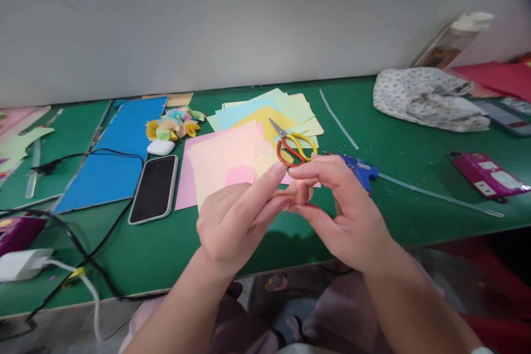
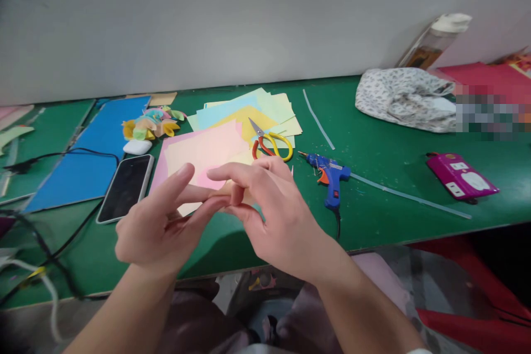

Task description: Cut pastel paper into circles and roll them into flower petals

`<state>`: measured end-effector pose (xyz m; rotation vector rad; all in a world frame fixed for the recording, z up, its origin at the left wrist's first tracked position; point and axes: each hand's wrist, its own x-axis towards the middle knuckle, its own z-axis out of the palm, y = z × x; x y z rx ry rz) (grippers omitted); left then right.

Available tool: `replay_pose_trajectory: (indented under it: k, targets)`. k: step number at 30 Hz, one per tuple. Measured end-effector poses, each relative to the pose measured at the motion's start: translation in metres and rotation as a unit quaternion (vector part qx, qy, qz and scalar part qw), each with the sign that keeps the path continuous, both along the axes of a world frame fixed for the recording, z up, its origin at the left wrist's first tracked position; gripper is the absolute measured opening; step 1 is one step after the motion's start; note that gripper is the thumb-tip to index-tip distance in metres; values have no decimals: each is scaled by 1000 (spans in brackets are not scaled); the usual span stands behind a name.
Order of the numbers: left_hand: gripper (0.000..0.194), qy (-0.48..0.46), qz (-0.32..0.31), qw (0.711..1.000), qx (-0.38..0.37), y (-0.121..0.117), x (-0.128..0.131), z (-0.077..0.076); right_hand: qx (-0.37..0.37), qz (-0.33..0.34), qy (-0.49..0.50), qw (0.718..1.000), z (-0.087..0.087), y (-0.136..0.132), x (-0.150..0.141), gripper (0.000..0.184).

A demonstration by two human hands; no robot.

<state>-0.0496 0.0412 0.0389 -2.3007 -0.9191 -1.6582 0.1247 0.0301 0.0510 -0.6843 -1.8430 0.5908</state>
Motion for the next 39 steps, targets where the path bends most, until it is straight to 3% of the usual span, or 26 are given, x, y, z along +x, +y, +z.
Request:
replay_pose_trajectory:
  k: [5, 12, 17, 21, 26, 32, 39]
  targets:
    - [75, -56, -36, 993, -93, -5, -1, -8, -38, 25, 36, 998, 0, -2, 1, 44]
    - [76, -133, -80, 985, -80, 0, -2, -5, -41, 30, 98, 994, 0, -1, 2, 51]
    - [75, -73, -56, 993, -68, -5, -5, -4, 4, 6, 87, 996, 4, -1, -2, 45]
    - [75, -15, -31, 999, -4, -7, -8, -4, 36, -1, 66, 997, 6, -3, -3, 43]
    - [76, 43, -53, 997, 30, -9, -15, 1, 28, -24, 26, 999, 10, -5, -1, 38]
    - [45, 97, -13, 995, 30, -15, -23, 5, 24, -28, -2, 999, 13, -6, 0, 34]
    - [37, 90, -16, 995, 36, -15, -20, 9, 32, -47, -55, 997, 17, -8, 0, 30]
